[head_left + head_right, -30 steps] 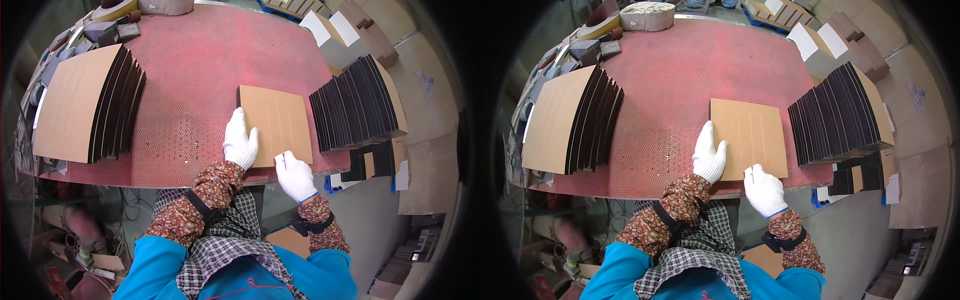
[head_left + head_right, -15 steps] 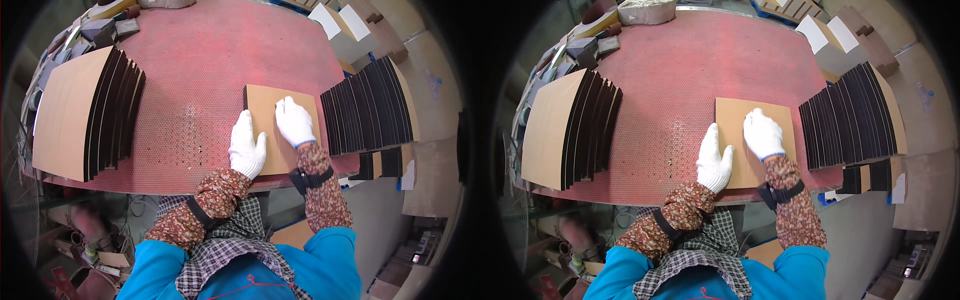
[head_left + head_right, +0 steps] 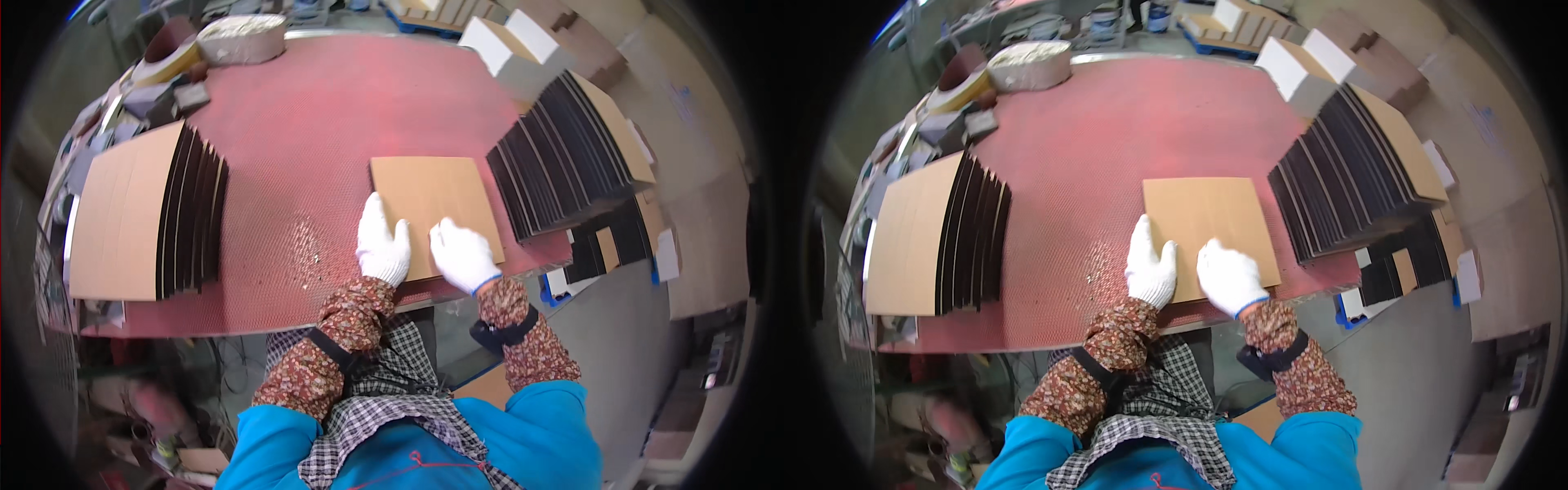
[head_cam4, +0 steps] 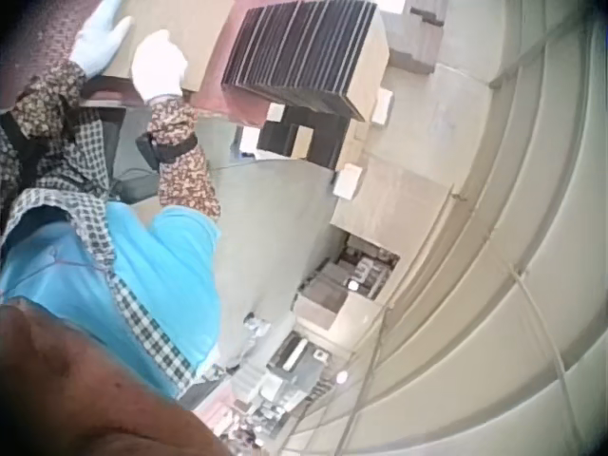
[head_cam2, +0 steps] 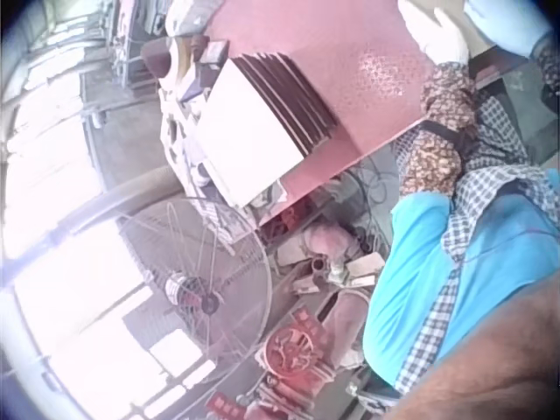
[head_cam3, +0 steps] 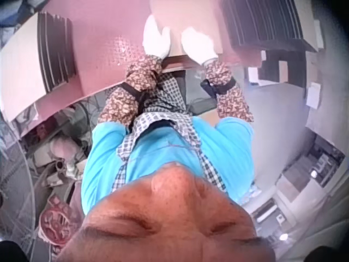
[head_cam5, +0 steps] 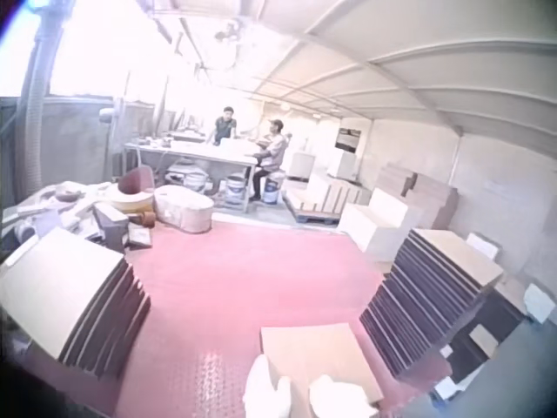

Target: Checking and stacking square boards on a workstation.

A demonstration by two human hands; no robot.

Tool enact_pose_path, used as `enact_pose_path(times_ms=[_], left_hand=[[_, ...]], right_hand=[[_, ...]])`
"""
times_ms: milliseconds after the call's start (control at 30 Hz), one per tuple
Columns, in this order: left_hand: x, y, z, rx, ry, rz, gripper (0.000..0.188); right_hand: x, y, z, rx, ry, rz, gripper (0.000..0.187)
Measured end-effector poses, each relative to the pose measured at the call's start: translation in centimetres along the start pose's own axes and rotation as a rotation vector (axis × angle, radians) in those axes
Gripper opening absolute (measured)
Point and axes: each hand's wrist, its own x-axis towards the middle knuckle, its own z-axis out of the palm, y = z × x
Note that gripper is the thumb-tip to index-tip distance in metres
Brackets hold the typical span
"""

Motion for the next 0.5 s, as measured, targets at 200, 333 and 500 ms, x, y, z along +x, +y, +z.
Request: enact_pose_path(times_ms=[200, 333, 500], left_hand=[[-0.3, -1.1, -0.6, 0.044, 0.055, 0.072, 0.070], [-2.1, 1.2, -2.5, 0.182, 0.017, 0.057, 0.062], [-3.4, 1.4, -4.7, 0.311, -0.012, 0.085, 0.051]], right_hand=[[-5.8, -0.3, -2.9, 0.065, -0.067, 0.075, 0.029], [-6.1, 4.8, -1.2, -0.032, 0.196, 0.243, 0.032], [-5.5, 4.9, 0.2, 0.190, 0.238, 0.384, 0.031]])
